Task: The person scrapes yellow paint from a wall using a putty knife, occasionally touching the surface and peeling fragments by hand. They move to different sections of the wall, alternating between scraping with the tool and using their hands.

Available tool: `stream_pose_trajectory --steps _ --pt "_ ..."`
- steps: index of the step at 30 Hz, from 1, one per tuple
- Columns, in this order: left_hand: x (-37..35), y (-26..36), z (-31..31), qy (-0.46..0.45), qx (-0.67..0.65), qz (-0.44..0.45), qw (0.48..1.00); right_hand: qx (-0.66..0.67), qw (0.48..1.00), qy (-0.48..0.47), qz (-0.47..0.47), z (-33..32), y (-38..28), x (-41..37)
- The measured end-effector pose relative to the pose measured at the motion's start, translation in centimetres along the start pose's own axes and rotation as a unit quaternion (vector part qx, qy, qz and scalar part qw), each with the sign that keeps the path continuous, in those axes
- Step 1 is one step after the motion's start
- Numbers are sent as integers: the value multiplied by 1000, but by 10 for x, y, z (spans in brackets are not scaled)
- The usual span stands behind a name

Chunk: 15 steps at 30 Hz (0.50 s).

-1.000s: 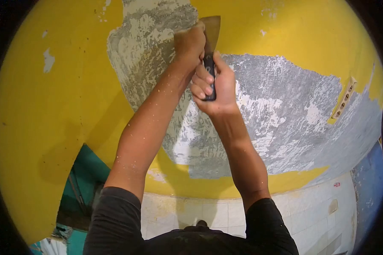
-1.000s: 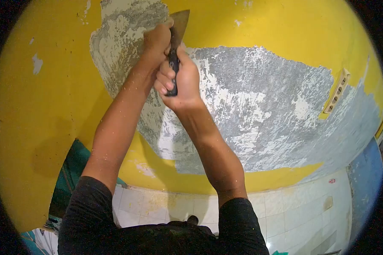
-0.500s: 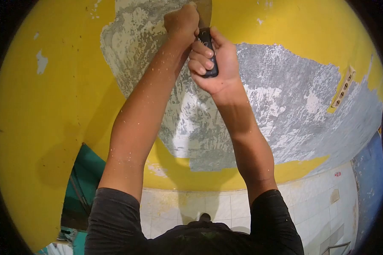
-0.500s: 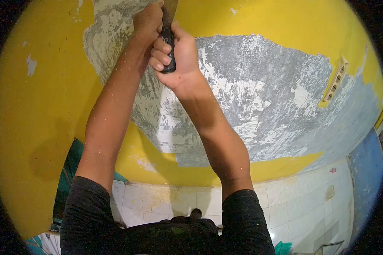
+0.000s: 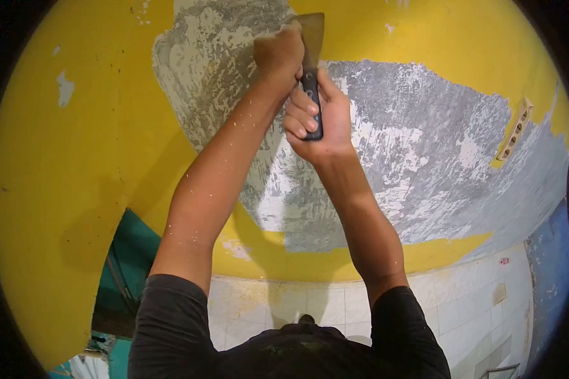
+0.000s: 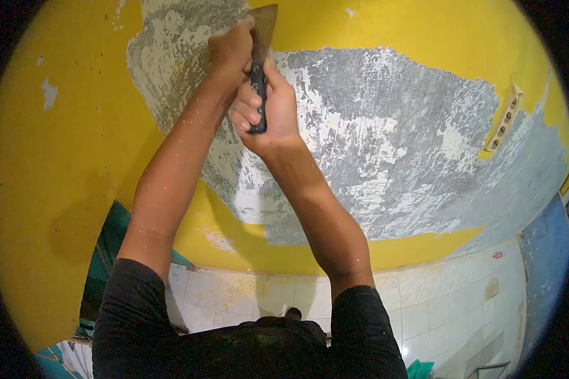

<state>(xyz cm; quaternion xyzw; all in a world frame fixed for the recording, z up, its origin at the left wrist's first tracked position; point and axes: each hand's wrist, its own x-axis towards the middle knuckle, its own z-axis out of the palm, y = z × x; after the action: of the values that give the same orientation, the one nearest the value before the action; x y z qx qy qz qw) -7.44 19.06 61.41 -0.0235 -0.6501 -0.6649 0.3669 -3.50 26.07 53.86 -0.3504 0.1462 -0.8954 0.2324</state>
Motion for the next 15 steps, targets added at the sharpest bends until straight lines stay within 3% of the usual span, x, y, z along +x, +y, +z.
stream_pose_trajectory --steps 2,6,10,12,13,14,15 --pt "1 6 3 25 19 9 999 -8 1000 -4 -4 1 -7 1" --pt "22 17 1 -18 17 43 999 -32 999 -1 17 21 -20 17" --pt "-11 -22 -8 -66 -44 29 996 -183 979 79 -33 -12 4 -15" --pt "-51 -82 -33 -181 -71 -83 977 -239 958 156 0 -79 32 -68" --pt "-80 -112 -52 -238 -165 -200 936 -343 916 206 -1 -103 46 -110" --pt "-102 -160 -67 -216 -238 -341 883 -415 875 249 20 -142 60 -157" --pt "-125 -187 -83 -191 -285 -414 844 -443 840 312 -33 -188 80 -215"
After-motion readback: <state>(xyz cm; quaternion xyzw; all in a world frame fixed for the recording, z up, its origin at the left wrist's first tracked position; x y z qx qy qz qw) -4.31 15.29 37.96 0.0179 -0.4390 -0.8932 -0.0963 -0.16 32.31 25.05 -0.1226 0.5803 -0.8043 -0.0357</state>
